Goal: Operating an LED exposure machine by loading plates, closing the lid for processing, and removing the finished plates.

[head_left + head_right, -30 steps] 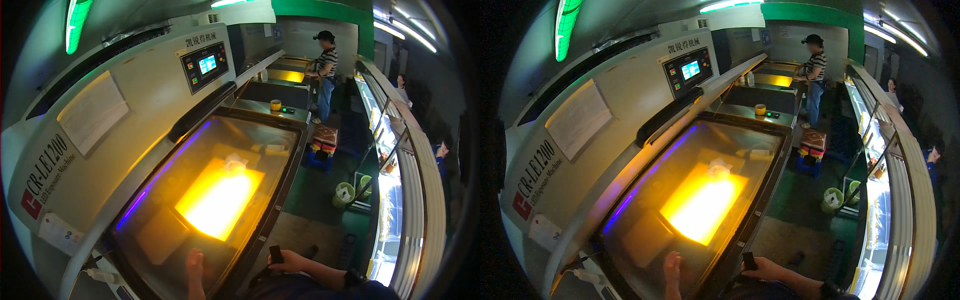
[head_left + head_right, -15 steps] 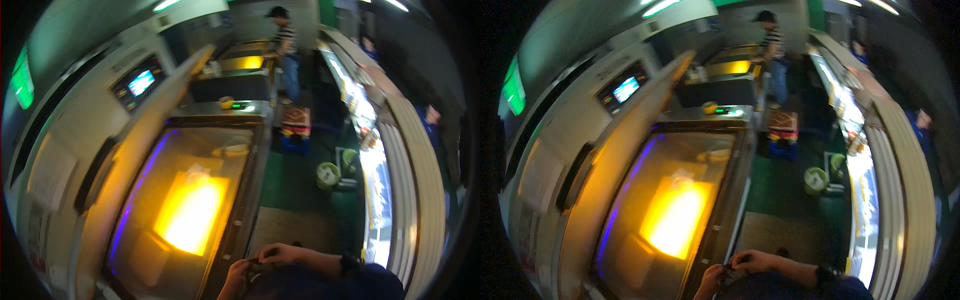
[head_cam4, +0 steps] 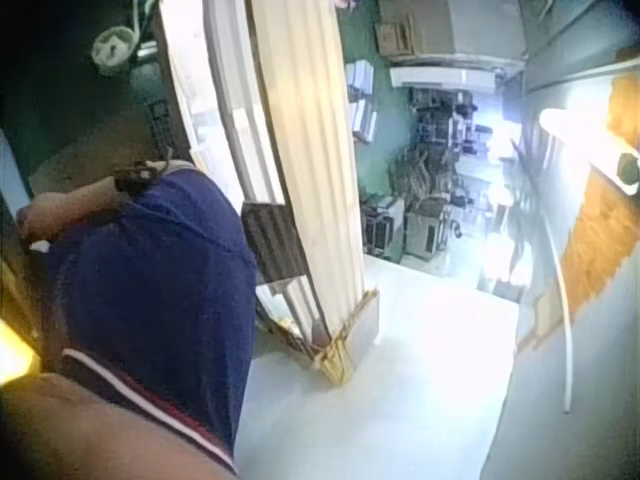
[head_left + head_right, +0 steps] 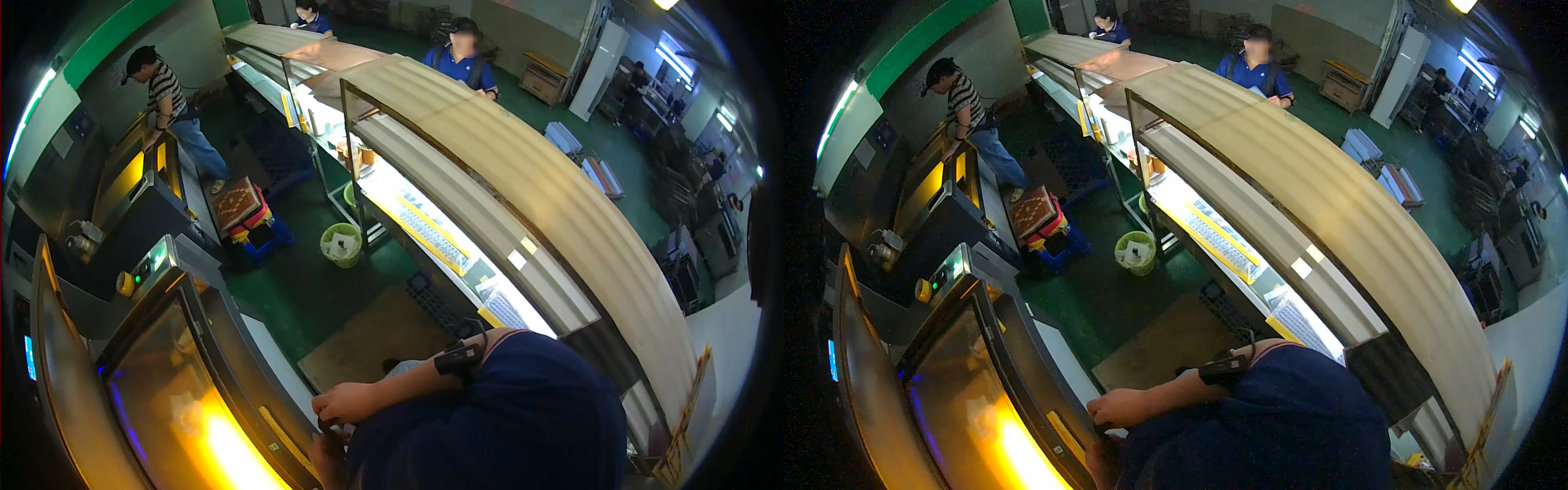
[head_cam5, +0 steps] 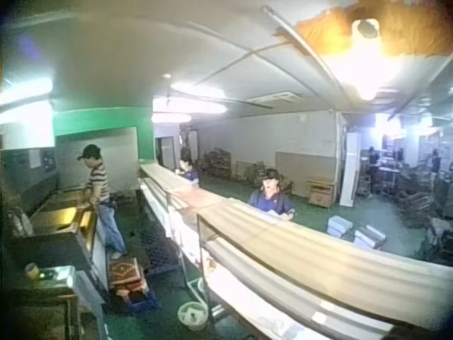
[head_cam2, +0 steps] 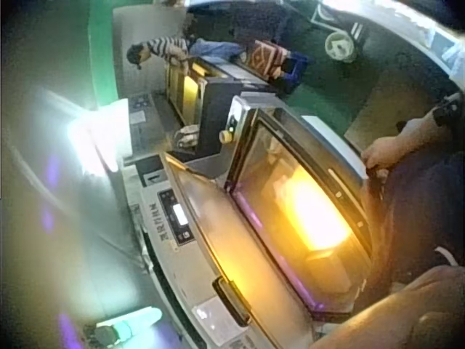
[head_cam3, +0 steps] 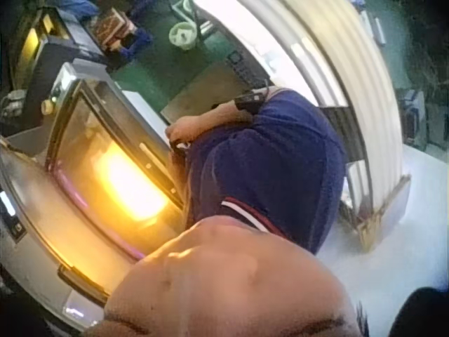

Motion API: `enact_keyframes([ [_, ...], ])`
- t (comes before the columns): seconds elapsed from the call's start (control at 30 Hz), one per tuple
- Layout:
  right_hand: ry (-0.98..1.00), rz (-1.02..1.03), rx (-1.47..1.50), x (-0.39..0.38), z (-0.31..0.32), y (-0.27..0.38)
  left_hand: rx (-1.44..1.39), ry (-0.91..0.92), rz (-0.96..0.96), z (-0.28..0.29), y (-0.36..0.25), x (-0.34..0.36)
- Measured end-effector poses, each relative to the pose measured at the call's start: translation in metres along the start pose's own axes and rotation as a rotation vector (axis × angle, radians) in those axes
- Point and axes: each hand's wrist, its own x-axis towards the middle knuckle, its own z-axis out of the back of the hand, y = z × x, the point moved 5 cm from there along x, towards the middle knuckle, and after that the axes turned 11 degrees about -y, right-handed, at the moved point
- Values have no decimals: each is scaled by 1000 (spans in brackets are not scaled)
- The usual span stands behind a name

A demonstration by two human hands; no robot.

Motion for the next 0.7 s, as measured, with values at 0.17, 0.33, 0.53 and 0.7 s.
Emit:
enact_keyframes([
  [0.17,-44,52,-113,1,-8,12,332,67,-336,-8,-44,-2],
  [0.33,48,24,-187,10,-44,40,-119,-36,111,38,-32,-19],
  [0.53,158,125,-98,2,-118,77,-1,-76,53,133,31,-57],
  [0.7,255,208,-148,-29,-157,86,-179,-47,82,149,66,-91],
])
